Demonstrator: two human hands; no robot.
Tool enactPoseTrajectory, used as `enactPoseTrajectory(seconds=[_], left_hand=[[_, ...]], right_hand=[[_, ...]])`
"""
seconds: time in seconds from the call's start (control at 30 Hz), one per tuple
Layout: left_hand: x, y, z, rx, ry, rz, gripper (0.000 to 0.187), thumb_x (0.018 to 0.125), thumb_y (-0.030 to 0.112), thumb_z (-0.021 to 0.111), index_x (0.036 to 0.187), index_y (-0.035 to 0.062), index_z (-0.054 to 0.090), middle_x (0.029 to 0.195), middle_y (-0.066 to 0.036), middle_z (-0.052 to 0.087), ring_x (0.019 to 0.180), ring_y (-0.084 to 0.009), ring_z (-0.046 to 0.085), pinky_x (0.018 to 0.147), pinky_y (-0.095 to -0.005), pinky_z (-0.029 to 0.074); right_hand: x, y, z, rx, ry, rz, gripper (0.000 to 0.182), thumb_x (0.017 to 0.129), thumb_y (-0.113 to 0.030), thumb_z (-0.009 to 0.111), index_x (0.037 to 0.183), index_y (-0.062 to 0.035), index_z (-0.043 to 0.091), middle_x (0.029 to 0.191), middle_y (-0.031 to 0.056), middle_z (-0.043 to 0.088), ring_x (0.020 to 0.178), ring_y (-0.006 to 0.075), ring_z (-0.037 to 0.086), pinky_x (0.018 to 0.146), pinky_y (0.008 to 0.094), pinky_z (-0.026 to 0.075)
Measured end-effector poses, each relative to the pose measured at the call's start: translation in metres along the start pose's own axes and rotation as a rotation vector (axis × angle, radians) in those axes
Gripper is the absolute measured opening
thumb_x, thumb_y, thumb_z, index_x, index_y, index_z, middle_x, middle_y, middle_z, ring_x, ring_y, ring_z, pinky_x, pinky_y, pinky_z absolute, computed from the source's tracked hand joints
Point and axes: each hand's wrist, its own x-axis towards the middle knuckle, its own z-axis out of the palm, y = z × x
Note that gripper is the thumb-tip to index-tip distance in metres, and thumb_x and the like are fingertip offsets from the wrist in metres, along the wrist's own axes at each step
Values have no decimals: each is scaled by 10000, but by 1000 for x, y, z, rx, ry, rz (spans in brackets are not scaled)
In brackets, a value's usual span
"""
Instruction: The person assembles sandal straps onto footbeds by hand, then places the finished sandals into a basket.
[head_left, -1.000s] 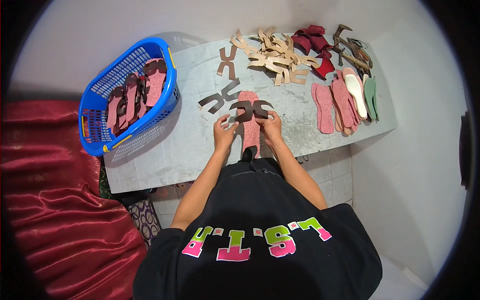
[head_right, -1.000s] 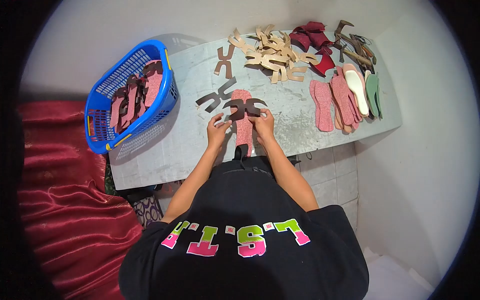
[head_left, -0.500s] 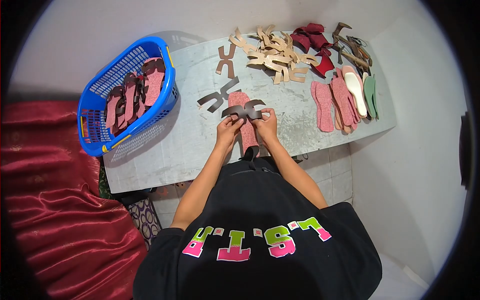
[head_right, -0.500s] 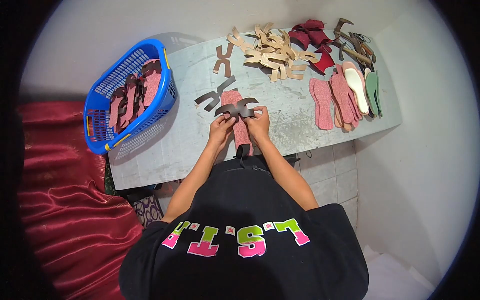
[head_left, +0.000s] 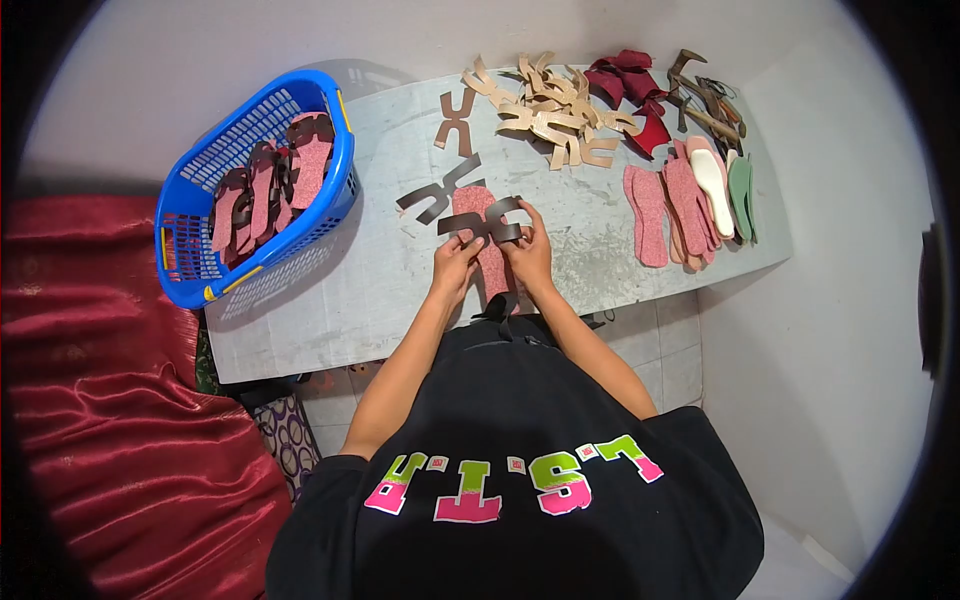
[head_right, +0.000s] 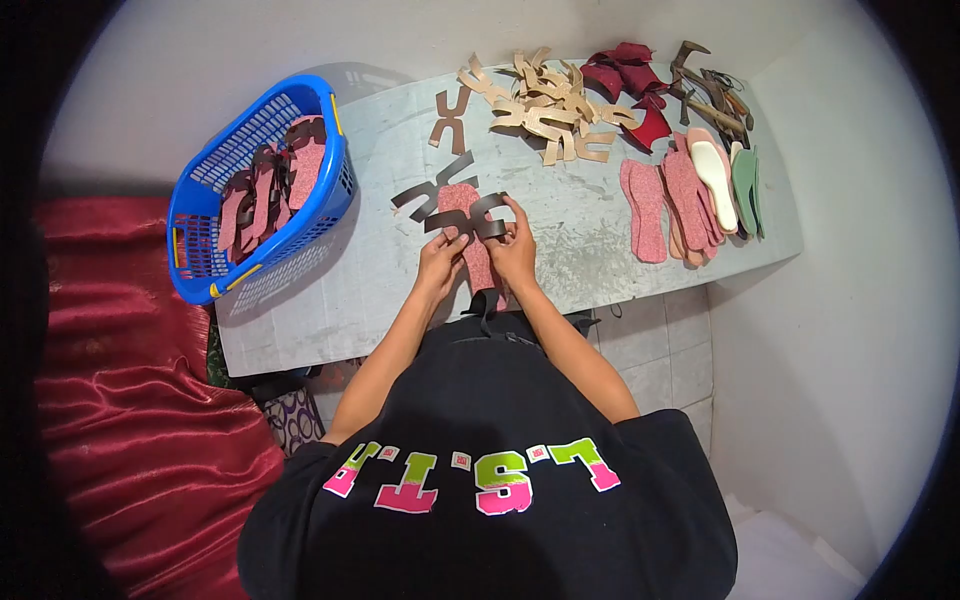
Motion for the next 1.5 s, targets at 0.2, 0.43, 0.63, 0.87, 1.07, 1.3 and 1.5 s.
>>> enactPoseTrajectory(seconds=[0.2, 0.43, 0.63, 0.87, 1.07, 1.3, 1.5], left_hand=[[15, -8, -11, 107, -11, 183, 273, 853, 5, 708, 1085, 37, 568, 979, -69, 660, 779, -114, 616, 659, -229, 476], [-9, -2, 11, 329, 201, 432, 398, 835, -3, 715, 1140, 24, 461, 1039, -108, 634, 882, -157, 644, 723, -258, 532], [-2, -5, 12, 240, 54, 499, 568, 797, -48, 719, 1297, 10, 455, 1127, -125, 599, 990, -210, 637, 860, -281, 512], [6, -10, 7, 272, -108, 527, 495, 834, -10, 705, 1264, -3, 461, 1179, -95, 562, 973, -168, 639, 845, -281, 543], [-10, 10, 23, 287, -47, 321, 355, 875, 129, 724, 1130, -16, 525, 1073, -102, 612, 863, -142, 643, 723, -271, 554], [5, 5, 9, 457, 10, 561, 182, 897, 107, 681, 1006, -8, 592, 882, -77, 670, 733, -108, 611, 648, -274, 512], [5, 10, 3, 439, 1, 515, 154, 906, 64, 649, 1033, -10, 601, 910, -68, 676, 763, -107, 624, 670, -266, 513]], right_hand=[[-1, -7, 4, 89, -83, 156, 740, 748, 185, 605, 1423, -75, 450, 1099, 126, 622, 1013, 185, 634, 854, 280, 521], [2, 10, -1, 585, -24, 438, 680, 761, 216, 491, 1396, -25, 470, 1118, 103, 616, 961, 171, 617, 851, 255, 491], [4, 23, -4, 713, -11, 512, 649, 752, 230, 461, 1361, 3, 473, 1094, 101, 615, 934, 163, 602, 816, 245, 470], [0, 10, 1, 549, 129, 489, 564, 740, 220, 422, 1255, 15, 521, 1033, 110, 611, 817, 160, 610, 713, 256, 495], [4, 4, -6, 397, 71, 425, 652, 690, 205, 419, 1294, -26, 503, 996, 79, 610, 747, 128, 587, 626, 244, 478], [-2, -18, -4, 357, -41, 393, 561, 735, 188, 464, 1243, -36, 540, 968, 76, 597, 796, 135, 599, 680, 253, 492], [0, -18, -12, 169, -263, 351, 429, 790, 50, 629, 1197, -74, 569, 934, 34, 590, 799, 112, 566, 691, 250, 469]])
